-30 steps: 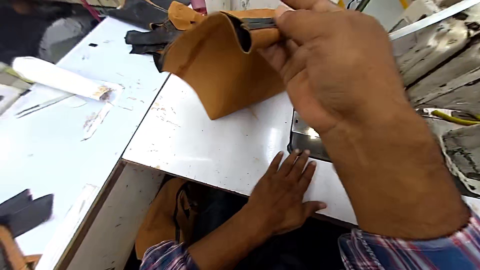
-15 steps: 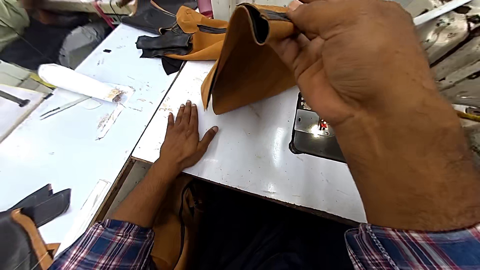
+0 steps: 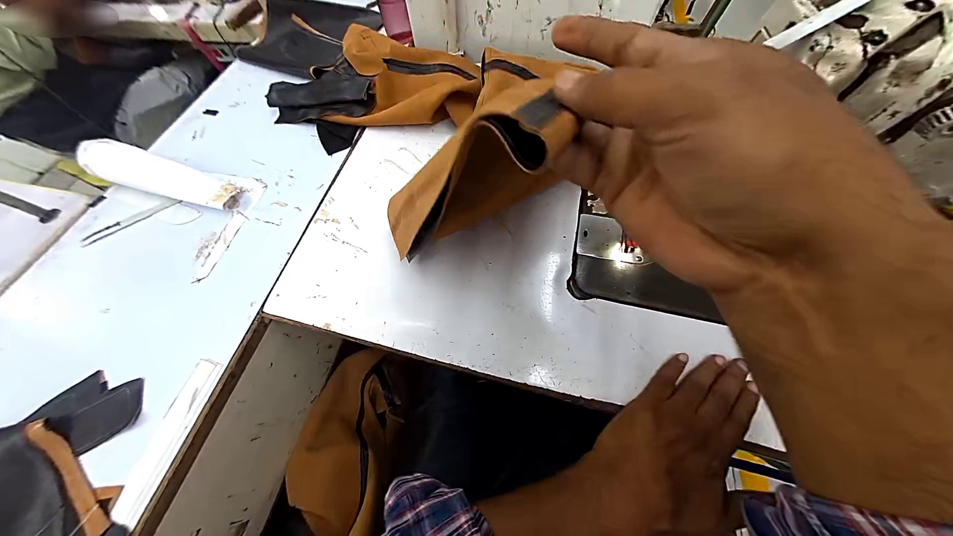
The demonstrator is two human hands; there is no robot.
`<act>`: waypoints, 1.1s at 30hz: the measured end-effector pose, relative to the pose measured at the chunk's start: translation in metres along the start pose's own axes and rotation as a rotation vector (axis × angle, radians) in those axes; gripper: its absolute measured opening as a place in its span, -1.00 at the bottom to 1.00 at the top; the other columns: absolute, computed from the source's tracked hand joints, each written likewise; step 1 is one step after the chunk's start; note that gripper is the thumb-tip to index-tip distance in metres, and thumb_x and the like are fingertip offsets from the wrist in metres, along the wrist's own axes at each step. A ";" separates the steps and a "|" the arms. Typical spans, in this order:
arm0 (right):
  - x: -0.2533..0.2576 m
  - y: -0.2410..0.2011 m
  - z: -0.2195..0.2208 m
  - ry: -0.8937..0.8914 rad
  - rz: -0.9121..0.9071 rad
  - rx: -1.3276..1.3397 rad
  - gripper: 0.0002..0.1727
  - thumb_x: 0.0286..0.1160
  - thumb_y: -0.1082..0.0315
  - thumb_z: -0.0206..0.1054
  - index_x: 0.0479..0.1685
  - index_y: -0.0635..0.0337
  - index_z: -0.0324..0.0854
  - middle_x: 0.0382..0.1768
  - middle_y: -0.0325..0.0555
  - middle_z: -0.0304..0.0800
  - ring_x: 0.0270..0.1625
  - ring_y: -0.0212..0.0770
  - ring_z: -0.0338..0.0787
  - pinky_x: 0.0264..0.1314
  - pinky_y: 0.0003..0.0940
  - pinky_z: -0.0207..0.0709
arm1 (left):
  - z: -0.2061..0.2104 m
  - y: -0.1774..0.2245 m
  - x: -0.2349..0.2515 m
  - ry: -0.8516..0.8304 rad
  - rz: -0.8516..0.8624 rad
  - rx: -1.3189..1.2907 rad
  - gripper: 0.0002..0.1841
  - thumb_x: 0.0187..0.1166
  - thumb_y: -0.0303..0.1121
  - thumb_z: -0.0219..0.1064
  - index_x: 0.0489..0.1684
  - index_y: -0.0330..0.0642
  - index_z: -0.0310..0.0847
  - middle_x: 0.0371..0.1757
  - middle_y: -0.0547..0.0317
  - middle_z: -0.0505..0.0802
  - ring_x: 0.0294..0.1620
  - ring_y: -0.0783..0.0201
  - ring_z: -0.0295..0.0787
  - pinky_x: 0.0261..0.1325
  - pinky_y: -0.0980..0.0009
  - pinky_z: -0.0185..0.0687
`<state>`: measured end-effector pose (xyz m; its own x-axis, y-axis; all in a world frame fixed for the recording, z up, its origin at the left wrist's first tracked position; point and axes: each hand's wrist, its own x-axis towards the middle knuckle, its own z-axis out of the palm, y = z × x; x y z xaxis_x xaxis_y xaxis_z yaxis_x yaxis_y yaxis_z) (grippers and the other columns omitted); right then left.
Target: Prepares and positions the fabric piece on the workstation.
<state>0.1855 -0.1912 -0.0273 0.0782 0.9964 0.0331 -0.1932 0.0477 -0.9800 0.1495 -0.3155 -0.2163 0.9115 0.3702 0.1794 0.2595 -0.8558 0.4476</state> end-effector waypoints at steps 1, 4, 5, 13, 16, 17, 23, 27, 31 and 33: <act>-0.006 0.000 -0.005 -0.007 0.002 -0.040 -0.49 0.77 0.47 0.10 0.69 0.23 0.28 0.12 -0.10 0.76 -0.03 -0.35 0.87 0.07 -0.48 0.79 | 0.002 -0.005 -0.006 0.047 -0.041 -0.003 -0.16 0.64 0.17 0.13 0.78 -0.31 0.24 0.84 -0.01 0.32 0.90 0.11 0.03 0.91 0.02 -0.19; -0.035 0.010 -0.033 -0.069 0.015 -0.133 -0.49 0.83 0.36 0.05 0.73 0.06 0.29 0.20 -0.11 0.78 0.02 -0.26 0.90 0.04 -0.30 0.85 | -0.020 -0.048 -0.055 0.229 -0.323 0.175 -0.07 0.66 0.42 -0.13 0.78 -0.19 0.31 0.80 0.11 0.42 0.84 0.22 0.22 0.88 0.08 0.08; -0.048 0.016 -0.045 -0.078 0.030 -0.163 -0.48 0.82 0.34 0.06 0.75 0.00 0.28 0.20 -0.08 0.78 0.00 -0.21 0.91 -0.01 -0.24 0.87 | -0.036 -0.071 -0.078 0.267 -0.415 0.271 -0.10 0.67 0.42 -0.13 0.73 -0.17 0.38 0.75 0.07 0.49 0.80 0.15 0.30 0.85 0.02 0.13; -0.129 0.113 -0.111 0.003 0.310 -0.357 -0.33 0.53 0.31 0.33 0.71 -0.24 0.40 0.18 0.01 0.82 -0.09 -0.01 0.91 -0.18 -0.14 0.86 | -0.132 -0.151 -0.173 0.352 -0.675 0.050 -0.07 0.59 -0.06 0.13 0.97 -0.10 -0.33 0.94 0.12 0.06 0.91 0.16 0.01 0.87 -0.07 0.03; -0.147 0.133 -0.119 0.052 0.297 -0.492 -0.31 0.52 0.27 0.37 0.72 -0.30 0.40 0.23 -0.09 0.81 -0.18 -0.04 0.91 -0.23 -0.19 0.88 | -0.137 -0.140 -0.184 0.561 -0.707 -0.263 -0.29 0.69 -0.34 0.08 0.91 0.04 -0.05 0.79 0.25 0.42 0.55 0.25 0.64 0.46 0.15 0.73; -0.151 0.133 -0.120 0.078 0.291 -0.531 -0.32 0.53 0.25 0.37 0.71 -0.30 0.41 0.21 -0.10 0.81 -0.26 -0.06 0.90 -0.30 -0.20 0.87 | -0.139 -0.136 -0.187 0.632 -0.706 -0.332 -0.34 0.66 -0.42 0.04 0.85 -0.03 0.06 0.72 0.18 0.51 0.45 0.18 0.73 0.38 0.14 0.79; -0.146 0.129 -0.116 0.215 0.246 -0.815 -0.25 0.51 -0.12 0.37 0.75 -0.30 0.32 0.05 -0.31 0.85 -0.41 -0.22 0.87 -0.47 -0.26 0.84 | -0.188 -0.163 -0.147 0.502 -0.748 -0.064 -0.46 0.74 -0.13 0.16 0.62 -0.21 0.38 0.47 0.01 0.71 0.32 0.23 0.79 0.35 0.16 0.77; -0.126 0.136 -0.104 0.238 0.156 -0.940 -0.26 0.51 -0.22 0.31 0.75 -0.41 0.29 0.08 -0.37 0.87 -0.34 -0.31 0.89 -0.42 -0.28 0.84 | -0.214 -0.226 -0.035 0.352 -0.736 -0.123 -0.22 0.71 0.13 0.19 0.70 -0.35 0.23 0.44 -0.27 0.69 0.41 -0.08 0.72 0.48 -0.09 0.60; -0.120 0.145 -0.101 0.226 0.095 -1.067 -0.31 0.54 -0.06 0.30 0.74 -0.32 0.37 0.16 -0.19 0.76 -0.39 -0.28 0.77 -0.44 -0.23 0.72 | -0.213 -0.273 0.055 0.306 -0.765 -0.268 -0.19 0.43 0.00 0.55 0.54 -0.42 0.39 0.31 -0.28 0.75 0.35 -0.11 0.73 0.44 -0.16 0.59; -0.114 0.149 -0.102 0.248 0.071 -1.087 -0.34 0.54 -0.03 0.30 0.70 -0.27 0.44 0.15 -0.15 0.74 -0.36 -0.30 0.76 -0.43 -0.26 0.69 | -0.214 -0.289 0.078 0.292 -0.778 -0.184 -0.25 0.28 -0.28 0.64 0.47 -0.44 0.44 0.30 -0.32 0.74 0.36 -0.18 0.70 0.42 -0.20 0.58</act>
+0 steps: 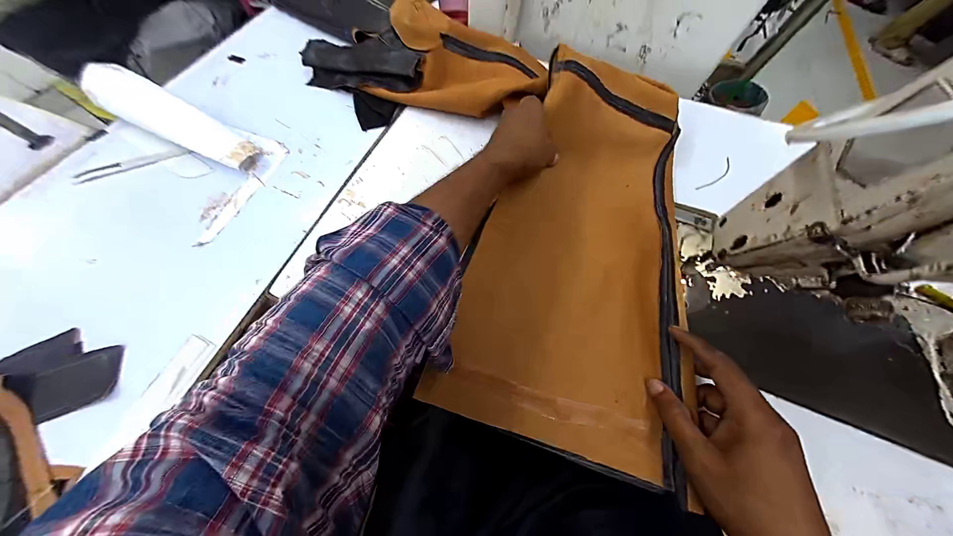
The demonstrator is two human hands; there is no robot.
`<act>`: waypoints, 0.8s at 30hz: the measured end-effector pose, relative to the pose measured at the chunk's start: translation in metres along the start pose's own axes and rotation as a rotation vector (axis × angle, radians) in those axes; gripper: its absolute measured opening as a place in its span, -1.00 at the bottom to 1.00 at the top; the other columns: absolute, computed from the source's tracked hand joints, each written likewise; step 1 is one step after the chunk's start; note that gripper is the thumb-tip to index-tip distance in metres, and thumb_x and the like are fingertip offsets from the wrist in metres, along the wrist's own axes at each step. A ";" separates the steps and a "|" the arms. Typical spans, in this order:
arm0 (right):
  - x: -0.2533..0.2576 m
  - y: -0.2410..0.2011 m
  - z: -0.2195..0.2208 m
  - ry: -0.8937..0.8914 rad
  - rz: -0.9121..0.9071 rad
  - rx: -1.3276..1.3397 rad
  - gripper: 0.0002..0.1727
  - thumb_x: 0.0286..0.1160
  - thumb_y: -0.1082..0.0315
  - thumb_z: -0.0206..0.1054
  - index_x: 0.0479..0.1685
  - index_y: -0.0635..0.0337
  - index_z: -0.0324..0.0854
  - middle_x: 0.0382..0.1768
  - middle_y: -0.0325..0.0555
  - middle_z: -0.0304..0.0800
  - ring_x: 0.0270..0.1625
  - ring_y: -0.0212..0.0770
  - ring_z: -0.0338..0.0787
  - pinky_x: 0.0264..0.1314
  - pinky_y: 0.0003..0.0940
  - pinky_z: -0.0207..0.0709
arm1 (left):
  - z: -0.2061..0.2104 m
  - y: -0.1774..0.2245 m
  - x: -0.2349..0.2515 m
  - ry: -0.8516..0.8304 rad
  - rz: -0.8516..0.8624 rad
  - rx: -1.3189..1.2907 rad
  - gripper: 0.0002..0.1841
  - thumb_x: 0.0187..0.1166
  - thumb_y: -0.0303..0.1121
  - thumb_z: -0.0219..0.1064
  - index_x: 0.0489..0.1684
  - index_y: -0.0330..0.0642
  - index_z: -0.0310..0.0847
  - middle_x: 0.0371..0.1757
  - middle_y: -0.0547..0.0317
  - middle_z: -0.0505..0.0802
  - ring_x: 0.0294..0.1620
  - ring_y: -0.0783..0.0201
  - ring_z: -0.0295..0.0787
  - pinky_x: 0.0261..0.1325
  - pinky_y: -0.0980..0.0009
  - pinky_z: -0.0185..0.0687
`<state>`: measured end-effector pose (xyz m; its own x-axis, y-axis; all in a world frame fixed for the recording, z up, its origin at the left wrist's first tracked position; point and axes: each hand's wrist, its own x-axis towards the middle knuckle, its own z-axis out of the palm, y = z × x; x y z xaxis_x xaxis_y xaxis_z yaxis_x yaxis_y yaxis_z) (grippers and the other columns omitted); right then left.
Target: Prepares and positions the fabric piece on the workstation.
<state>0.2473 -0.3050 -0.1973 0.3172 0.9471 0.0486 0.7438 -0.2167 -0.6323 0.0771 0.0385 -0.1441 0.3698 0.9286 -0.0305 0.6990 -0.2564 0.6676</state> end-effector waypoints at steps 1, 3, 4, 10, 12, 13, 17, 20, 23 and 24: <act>0.005 0.001 0.002 0.019 -0.004 0.002 -0.36 0.55 -0.03 0.29 0.69 -0.26 0.46 0.12 -0.15 0.74 -0.34 -0.29 0.76 -0.41 -0.25 0.70 | 0.001 -0.002 0.009 0.015 0.015 0.011 -0.26 0.26 -0.32 0.65 0.47 -0.42 0.44 0.30 -0.32 0.73 0.36 -0.17 0.70 0.42 -0.18 0.59; 0.018 0.001 0.006 0.045 -0.015 0.006 -0.39 0.57 -0.01 0.30 0.66 -0.24 0.48 0.13 -0.14 0.75 -0.26 -0.25 0.80 -0.33 -0.19 0.74 | 0.001 -0.009 0.018 0.075 0.078 -0.007 -0.25 0.30 -0.35 0.63 0.54 -0.38 0.41 0.34 -0.29 0.73 0.41 -0.15 0.69 0.49 -0.14 0.56; 0.024 0.000 0.008 0.051 -0.022 0.002 -0.39 0.58 0.01 0.31 0.66 -0.24 0.48 0.10 -0.13 0.74 -0.28 -0.23 0.78 -0.35 -0.16 0.72 | -0.001 -0.012 0.019 0.102 0.102 -0.013 -0.22 0.33 -0.35 0.62 0.61 -0.34 0.36 0.39 -0.27 0.72 0.45 -0.13 0.67 0.53 -0.12 0.54; 0.019 0.000 -0.012 0.052 -0.144 -0.238 -0.33 0.53 -0.05 0.33 0.65 -0.05 0.48 0.32 0.04 0.63 -0.05 -0.10 0.83 -0.16 -0.09 0.81 | -0.034 -0.017 -0.046 0.158 0.352 0.189 -0.13 0.50 -0.01 0.49 0.71 -0.38 0.22 0.53 -0.33 0.56 0.55 -0.20 0.51 0.61 -0.12 0.40; 0.006 -0.003 -0.022 0.089 -0.292 -0.268 -0.44 0.53 0.00 0.38 0.39 0.17 0.68 0.44 0.26 0.58 0.31 0.14 0.72 0.23 0.07 0.67 | -0.043 -0.016 -0.114 0.024 0.478 0.247 -0.42 0.63 -0.05 0.38 0.48 -0.30 0.51 0.36 -0.20 0.71 0.39 -0.08 0.67 0.50 -0.07 0.53; 0.001 -0.005 -0.024 0.081 -0.378 -0.240 -0.56 0.55 0.04 0.42 0.19 0.18 0.78 0.36 0.24 0.68 0.32 0.13 0.74 0.26 0.03 0.68 | -0.044 -0.021 -0.148 -0.060 0.551 0.239 -0.55 0.64 -0.10 0.37 0.33 -0.22 0.65 0.23 -0.05 0.81 0.25 0.06 0.77 0.38 0.01 0.65; -0.003 -0.003 -0.006 -0.141 -0.620 -0.129 -0.62 0.64 -0.08 0.35 0.16 -0.05 0.79 0.21 -0.21 0.83 0.32 -0.22 0.75 0.32 -0.24 0.67 | -0.017 -0.068 -0.248 -0.199 0.720 0.179 -0.71 0.68 -0.03 0.26 0.06 0.09 0.83 0.11 0.41 0.84 0.19 0.40 0.73 0.24 0.33 0.69; 0.007 0.003 0.004 -0.213 -0.654 -0.159 -0.58 0.62 -0.16 0.31 0.16 -0.11 0.81 0.22 -0.32 0.82 0.30 -0.28 0.75 0.31 -0.26 0.65 | -0.001 -0.092 -0.276 -0.121 0.646 0.198 -0.64 0.68 0.06 0.26 0.19 0.12 0.80 0.24 0.39 0.78 0.29 0.36 0.67 0.31 0.29 0.61; 0.014 0.003 0.002 -0.208 -0.665 -0.151 -0.67 0.67 -0.08 0.28 -0.01 -0.15 0.87 0.14 -0.39 0.85 0.22 -0.35 0.78 0.23 -0.37 0.68 | 0.001 -0.099 -0.283 -0.080 0.611 0.166 -0.66 0.67 -0.02 0.30 0.19 0.07 0.83 0.30 0.36 0.79 0.38 0.36 0.66 0.43 0.30 0.59; 0.015 0.002 0.001 -0.204 -0.666 -0.158 -0.68 0.68 -0.06 0.27 -0.04 -0.17 0.88 0.13 -0.42 0.86 0.20 -0.37 0.78 0.21 -0.40 0.68 | 0.000 -0.098 -0.282 -0.083 0.607 0.160 -0.67 0.67 -0.02 0.31 0.17 0.08 0.83 0.30 0.39 0.79 0.38 0.38 0.66 0.43 0.33 0.60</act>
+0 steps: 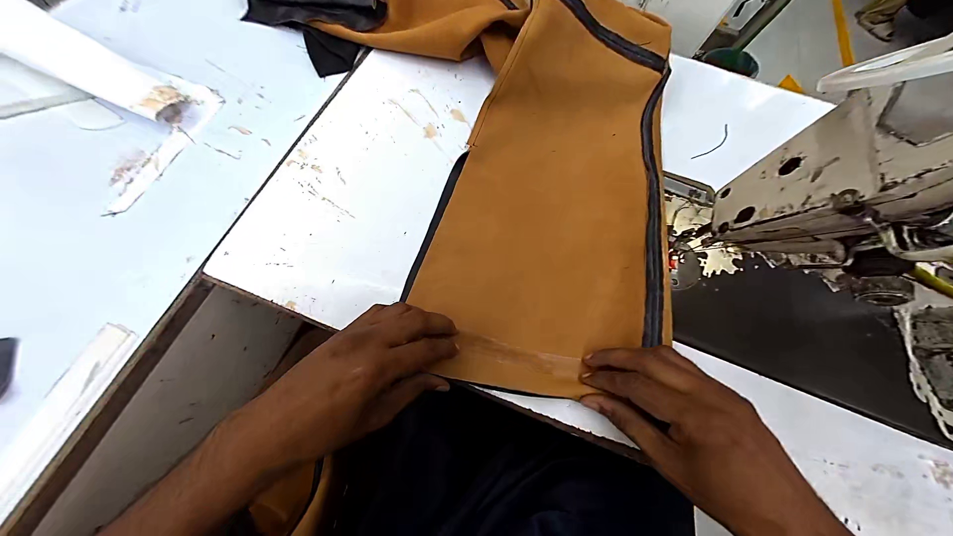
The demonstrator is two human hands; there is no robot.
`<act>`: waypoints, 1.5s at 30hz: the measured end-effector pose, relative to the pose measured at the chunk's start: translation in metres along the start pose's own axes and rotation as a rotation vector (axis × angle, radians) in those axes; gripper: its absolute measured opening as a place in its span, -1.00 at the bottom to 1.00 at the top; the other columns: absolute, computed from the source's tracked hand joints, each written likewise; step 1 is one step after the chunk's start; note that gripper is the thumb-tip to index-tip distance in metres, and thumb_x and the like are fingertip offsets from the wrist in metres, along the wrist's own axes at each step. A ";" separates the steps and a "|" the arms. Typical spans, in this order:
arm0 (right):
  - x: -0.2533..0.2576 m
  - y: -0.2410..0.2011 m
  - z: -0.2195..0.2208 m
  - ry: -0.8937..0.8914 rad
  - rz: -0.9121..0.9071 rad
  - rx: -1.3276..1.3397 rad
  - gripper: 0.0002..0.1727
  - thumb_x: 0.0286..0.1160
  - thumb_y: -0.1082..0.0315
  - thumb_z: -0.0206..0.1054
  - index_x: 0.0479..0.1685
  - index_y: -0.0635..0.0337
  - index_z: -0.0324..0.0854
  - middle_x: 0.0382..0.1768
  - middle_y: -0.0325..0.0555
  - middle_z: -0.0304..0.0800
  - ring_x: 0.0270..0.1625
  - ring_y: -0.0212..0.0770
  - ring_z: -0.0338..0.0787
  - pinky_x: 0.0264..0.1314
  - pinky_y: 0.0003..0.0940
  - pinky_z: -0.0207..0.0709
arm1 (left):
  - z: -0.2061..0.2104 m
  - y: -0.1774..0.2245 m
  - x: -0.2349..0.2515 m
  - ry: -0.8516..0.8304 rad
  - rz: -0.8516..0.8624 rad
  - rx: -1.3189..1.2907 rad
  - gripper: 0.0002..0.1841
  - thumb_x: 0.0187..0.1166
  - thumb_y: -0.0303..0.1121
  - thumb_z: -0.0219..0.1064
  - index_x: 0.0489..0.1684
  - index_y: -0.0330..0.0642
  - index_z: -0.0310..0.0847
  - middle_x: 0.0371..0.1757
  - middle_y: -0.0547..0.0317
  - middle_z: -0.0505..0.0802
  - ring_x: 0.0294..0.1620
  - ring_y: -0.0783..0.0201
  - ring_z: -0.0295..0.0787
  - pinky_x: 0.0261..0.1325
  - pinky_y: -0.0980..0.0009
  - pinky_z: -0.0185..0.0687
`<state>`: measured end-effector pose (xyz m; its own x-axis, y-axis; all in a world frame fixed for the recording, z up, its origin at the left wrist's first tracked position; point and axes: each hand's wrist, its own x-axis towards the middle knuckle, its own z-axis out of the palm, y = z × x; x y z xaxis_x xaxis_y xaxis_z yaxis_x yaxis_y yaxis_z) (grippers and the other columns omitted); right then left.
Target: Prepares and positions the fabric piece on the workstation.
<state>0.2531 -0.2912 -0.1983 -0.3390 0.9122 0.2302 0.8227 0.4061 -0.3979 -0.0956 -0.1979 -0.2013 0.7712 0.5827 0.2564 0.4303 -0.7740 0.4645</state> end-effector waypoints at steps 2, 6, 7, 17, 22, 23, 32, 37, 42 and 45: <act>0.002 -0.001 -0.001 0.001 0.003 -0.017 -0.68 0.68 -0.04 0.25 -0.08 -0.18 0.90 0.11 -0.43 0.86 0.19 -0.39 0.78 0.18 -0.41 0.68 | -0.004 -0.001 0.004 -0.008 0.005 -0.011 -0.69 0.66 -0.01 0.31 0.08 0.10 0.87 0.26 0.43 0.81 0.32 0.41 0.68 0.36 0.39 0.63; 0.006 -0.006 -0.006 0.005 0.068 -0.006 -0.66 0.71 -0.03 0.19 -0.10 -0.18 0.88 0.04 -0.49 0.86 0.15 -0.48 0.78 0.14 -0.49 0.69 | -0.012 -0.005 0.013 -0.026 -0.002 -0.074 -0.73 0.61 0.02 0.35 -0.10 0.14 0.92 0.20 0.50 0.84 0.27 0.48 0.71 0.28 0.49 0.67; 0.008 -0.007 -0.007 0.007 0.095 -0.005 -0.65 0.72 -0.03 0.16 -0.09 -0.16 0.86 -0.01 -0.50 0.86 0.10 -0.50 0.79 0.09 -0.49 0.69 | -0.014 -0.005 0.015 -0.039 -0.023 -0.092 -0.72 0.59 0.05 0.36 -0.09 0.16 0.92 0.21 0.51 0.83 0.27 0.51 0.71 0.27 0.51 0.69; 0.039 -0.018 -0.006 -0.046 0.360 -0.018 -0.62 0.63 -0.14 0.22 0.15 -0.14 0.68 -0.31 -0.49 0.74 -0.37 -0.48 0.71 -0.38 -0.41 0.60 | -0.022 0.002 0.036 0.084 -0.336 -0.013 -0.80 0.58 -0.05 0.39 -0.12 0.14 0.86 -0.25 0.56 0.88 -0.19 0.66 0.79 -0.11 0.57 0.72; 0.044 -0.018 -0.017 -0.108 0.428 0.067 -0.81 0.57 -0.09 0.34 -0.25 -0.29 0.72 -0.50 -0.61 0.69 -0.50 -0.57 0.66 -0.53 -0.52 0.53 | -0.025 0.000 0.044 0.041 -0.457 -0.069 -0.87 0.53 -0.05 0.47 -0.17 0.23 0.84 -0.34 0.61 0.87 -0.33 0.65 0.76 -0.27 0.52 0.69; 0.044 -0.019 -0.018 -0.126 0.439 0.065 -0.81 0.57 -0.08 0.36 -0.27 -0.29 0.73 -0.51 -0.60 0.68 -0.51 -0.56 0.64 -0.55 -0.51 0.51 | -0.025 0.000 0.044 0.034 -0.464 -0.075 -0.87 0.52 -0.05 0.48 -0.17 0.23 0.84 -0.35 0.61 0.87 -0.34 0.64 0.76 -0.28 0.52 0.69; 0.044 -0.017 -0.020 -0.187 0.479 0.108 -0.84 0.47 -0.04 0.50 -0.20 -0.27 0.74 -0.48 -0.58 0.74 -0.47 -0.53 0.71 -0.49 -0.50 0.59 | -0.025 0.002 0.045 0.030 -0.496 -0.072 -0.86 0.48 -0.04 0.52 -0.17 0.23 0.84 -0.36 0.59 0.87 -0.40 0.61 0.75 -0.36 0.51 0.67; 0.044 -0.016 -0.019 -0.196 0.472 0.114 -0.80 0.44 -0.06 0.51 -0.13 -0.29 0.71 -0.45 -0.62 0.75 -0.44 -0.56 0.72 -0.46 -0.51 0.61 | -0.024 0.000 0.044 0.036 -0.493 -0.057 -0.86 0.46 -0.02 0.53 -0.19 0.26 0.83 -0.37 0.62 0.87 -0.40 0.63 0.75 -0.36 0.52 0.66; 0.043 -0.015 -0.017 -0.185 0.467 0.111 -0.77 0.41 -0.07 0.52 -0.09 -0.30 0.71 -0.44 -0.63 0.74 -0.44 -0.56 0.71 -0.46 -0.50 0.61 | -0.025 0.001 0.045 0.026 -0.506 -0.053 -0.87 0.46 -0.01 0.53 -0.20 0.29 0.84 -0.38 0.63 0.86 -0.41 0.63 0.74 -0.38 0.49 0.66; 0.043 -0.019 -0.017 -0.178 0.459 0.067 -0.74 0.40 -0.06 0.54 -0.06 -0.28 0.70 -0.43 -0.63 0.73 -0.43 -0.55 0.70 -0.46 -0.49 0.60 | -0.024 0.001 0.044 0.033 -0.507 -0.050 -0.86 0.44 0.01 0.53 -0.21 0.31 0.83 -0.38 0.65 0.86 -0.42 0.64 0.74 -0.37 0.51 0.66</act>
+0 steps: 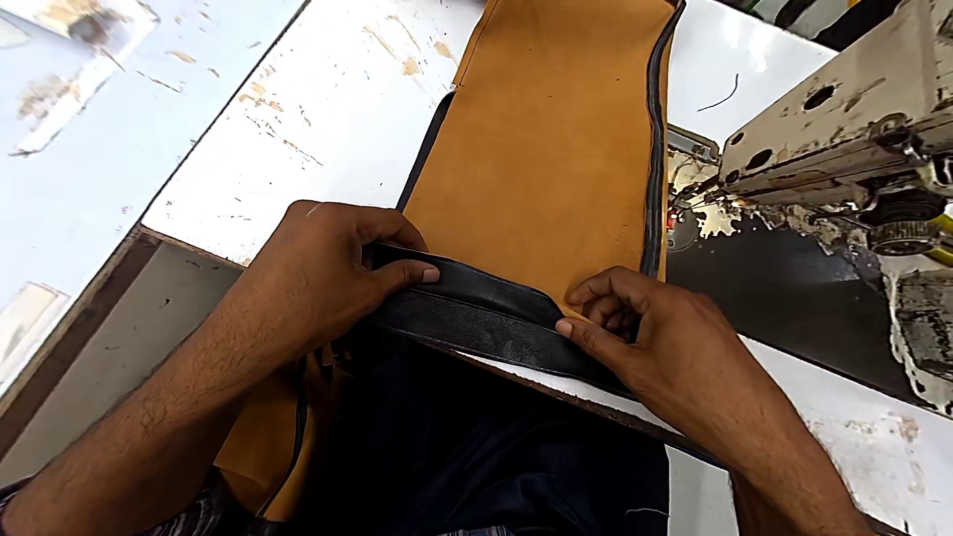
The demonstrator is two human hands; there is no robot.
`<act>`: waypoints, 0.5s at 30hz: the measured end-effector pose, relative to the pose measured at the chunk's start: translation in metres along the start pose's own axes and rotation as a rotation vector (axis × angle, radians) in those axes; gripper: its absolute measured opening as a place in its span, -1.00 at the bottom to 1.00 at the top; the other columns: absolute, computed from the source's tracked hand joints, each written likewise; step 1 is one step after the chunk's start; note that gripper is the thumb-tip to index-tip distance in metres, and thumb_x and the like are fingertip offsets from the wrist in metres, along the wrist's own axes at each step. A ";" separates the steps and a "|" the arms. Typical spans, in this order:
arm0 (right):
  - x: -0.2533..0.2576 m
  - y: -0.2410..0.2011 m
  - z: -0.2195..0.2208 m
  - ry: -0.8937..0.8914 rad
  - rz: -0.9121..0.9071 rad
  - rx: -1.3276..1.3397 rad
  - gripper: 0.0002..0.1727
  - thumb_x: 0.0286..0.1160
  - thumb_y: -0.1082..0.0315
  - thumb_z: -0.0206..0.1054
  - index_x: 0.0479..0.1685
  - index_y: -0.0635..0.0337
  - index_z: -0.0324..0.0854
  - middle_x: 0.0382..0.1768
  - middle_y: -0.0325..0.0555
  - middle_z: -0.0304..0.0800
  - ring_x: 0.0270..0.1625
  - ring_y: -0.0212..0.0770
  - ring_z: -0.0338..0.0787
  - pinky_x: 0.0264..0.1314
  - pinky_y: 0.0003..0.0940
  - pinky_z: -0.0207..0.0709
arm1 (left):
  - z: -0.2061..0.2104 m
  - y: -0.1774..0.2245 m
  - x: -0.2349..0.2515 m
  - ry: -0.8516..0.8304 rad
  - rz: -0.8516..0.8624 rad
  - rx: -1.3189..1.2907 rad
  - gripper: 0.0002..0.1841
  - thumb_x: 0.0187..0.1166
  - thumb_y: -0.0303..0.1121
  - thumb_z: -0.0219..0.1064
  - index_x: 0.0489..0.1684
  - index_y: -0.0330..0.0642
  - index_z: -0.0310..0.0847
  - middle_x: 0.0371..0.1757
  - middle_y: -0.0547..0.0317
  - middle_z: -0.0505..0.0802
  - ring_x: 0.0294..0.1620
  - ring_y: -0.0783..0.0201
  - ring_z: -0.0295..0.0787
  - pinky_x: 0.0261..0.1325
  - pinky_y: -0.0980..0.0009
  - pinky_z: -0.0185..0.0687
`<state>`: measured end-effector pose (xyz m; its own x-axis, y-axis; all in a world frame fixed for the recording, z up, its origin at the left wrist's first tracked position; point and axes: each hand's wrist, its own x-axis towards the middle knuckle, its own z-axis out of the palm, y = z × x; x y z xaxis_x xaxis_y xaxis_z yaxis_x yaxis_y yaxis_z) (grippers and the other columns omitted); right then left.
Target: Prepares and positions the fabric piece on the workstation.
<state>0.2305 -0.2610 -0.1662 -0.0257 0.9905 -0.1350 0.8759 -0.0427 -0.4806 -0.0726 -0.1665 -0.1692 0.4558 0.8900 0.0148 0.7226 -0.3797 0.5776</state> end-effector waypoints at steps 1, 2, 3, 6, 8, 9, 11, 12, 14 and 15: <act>0.000 -0.002 0.000 0.001 0.006 -0.027 -0.72 0.40 -0.06 0.54 -0.03 -0.27 0.68 -0.43 -0.62 0.73 -0.43 -0.54 0.70 -0.45 -0.47 0.61 | 0.000 0.000 0.000 0.004 0.003 0.002 -0.86 0.44 0.02 0.52 -0.21 0.31 0.83 -0.38 0.66 0.86 -0.41 0.65 0.74 -0.38 0.52 0.66; 0.000 -0.004 0.000 0.000 0.017 -0.059 -0.69 0.39 -0.06 0.54 0.01 -0.27 0.67 -0.43 -0.62 0.71 -0.43 -0.53 0.69 -0.43 -0.44 0.61 | 0.000 0.000 0.000 0.010 0.005 0.003 -0.85 0.44 0.02 0.52 -0.21 0.31 0.82 -0.40 0.66 0.85 -0.42 0.65 0.73 -0.39 0.52 0.64; 0.001 -0.006 0.001 0.005 0.019 -0.087 -0.67 0.39 -0.06 0.54 0.04 -0.26 0.65 -0.43 -0.60 0.70 -0.42 -0.50 0.69 -0.41 -0.40 0.62 | 0.000 0.000 0.000 0.012 0.005 0.000 -0.85 0.44 0.02 0.53 -0.22 0.31 0.82 -0.40 0.66 0.85 -0.43 0.65 0.72 -0.40 0.53 0.63; 0.001 -0.009 0.003 0.072 -0.032 -0.174 -0.57 0.29 -0.05 0.59 0.10 -0.20 0.63 -0.29 -0.47 0.68 -0.22 -0.32 0.72 -0.20 -0.18 0.62 | -0.005 -0.001 -0.003 -0.007 -0.017 -0.041 -0.82 0.42 0.00 0.55 -0.14 0.30 0.82 -0.37 0.66 0.87 -0.42 0.65 0.75 -0.39 0.55 0.69; 0.000 -0.012 0.005 0.133 -0.126 -0.212 -0.56 0.28 0.03 0.58 0.15 -0.12 0.66 -0.07 -0.26 0.65 -0.01 -0.09 0.70 -0.06 0.03 0.53 | -0.010 -0.003 -0.006 -0.018 -0.046 -0.052 -0.74 0.38 0.02 0.58 -0.04 0.29 0.81 -0.32 0.64 0.88 -0.37 0.64 0.79 -0.32 0.55 0.76; 0.000 -0.015 0.007 0.165 -0.205 -0.225 -0.61 0.32 0.12 0.55 0.14 -0.09 0.69 0.03 -0.18 0.65 0.07 0.00 0.67 -0.01 0.10 0.49 | -0.011 -0.005 -0.009 -0.017 -0.059 -0.045 -0.72 0.37 0.03 0.58 -0.01 0.30 0.80 -0.30 0.64 0.87 -0.33 0.64 0.79 -0.27 0.55 0.77; -0.003 -0.021 0.015 0.219 -0.361 -0.263 -0.78 0.44 0.30 0.37 0.02 -0.10 0.76 0.12 -0.16 0.72 0.16 0.05 0.68 0.22 0.23 0.42 | -0.011 -0.006 -0.012 0.006 -0.085 -0.045 -0.70 0.36 0.00 0.59 0.01 0.28 0.80 -0.29 0.63 0.87 -0.28 0.64 0.81 -0.21 0.54 0.78; -0.006 -0.022 0.019 0.232 -0.408 -0.281 -0.78 0.50 0.37 0.28 -0.03 -0.12 0.78 0.07 -0.21 0.75 0.17 0.01 0.69 0.35 0.30 0.35 | -0.010 -0.006 -0.013 0.023 -0.100 -0.058 -0.71 0.36 -0.03 0.59 0.00 0.25 0.80 -0.30 0.62 0.88 -0.28 0.63 0.81 -0.22 0.54 0.79; -0.010 -0.022 0.026 0.261 -0.449 -0.299 -0.70 0.52 0.45 0.18 -0.11 -0.11 0.82 -0.11 -0.32 0.81 0.16 -0.04 0.73 0.52 0.47 0.16 | -0.007 -0.004 -0.013 0.045 -0.134 -0.085 -0.73 0.37 -0.10 0.62 -0.01 0.19 0.80 -0.32 0.58 0.88 -0.30 0.61 0.82 -0.24 0.55 0.78; -0.012 -0.021 0.028 0.275 -0.448 -0.311 -0.68 0.53 0.47 0.17 -0.12 -0.12 0.84 -0.17 -0.35 0.83 0.17 -0.03 0.74 0.56 0.54 0.07 | -0.007 -0.002 -0.012 0.045 -0.149 -0.095 -0.72 0.38 -0.13 0.63 0.00 0.15 0.80 -0.32 0.55 0.88 -0.31 0.61 0.81 -0.24 0.56 0.78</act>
<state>0.1989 -0.2753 -0.1794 -0.3355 0.9025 0.2702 0.9091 0.3853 -0.1581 -0.0837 -0.1748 -0.1649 0.3222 0.9458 -0.0417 0.7270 -0.2189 0.6508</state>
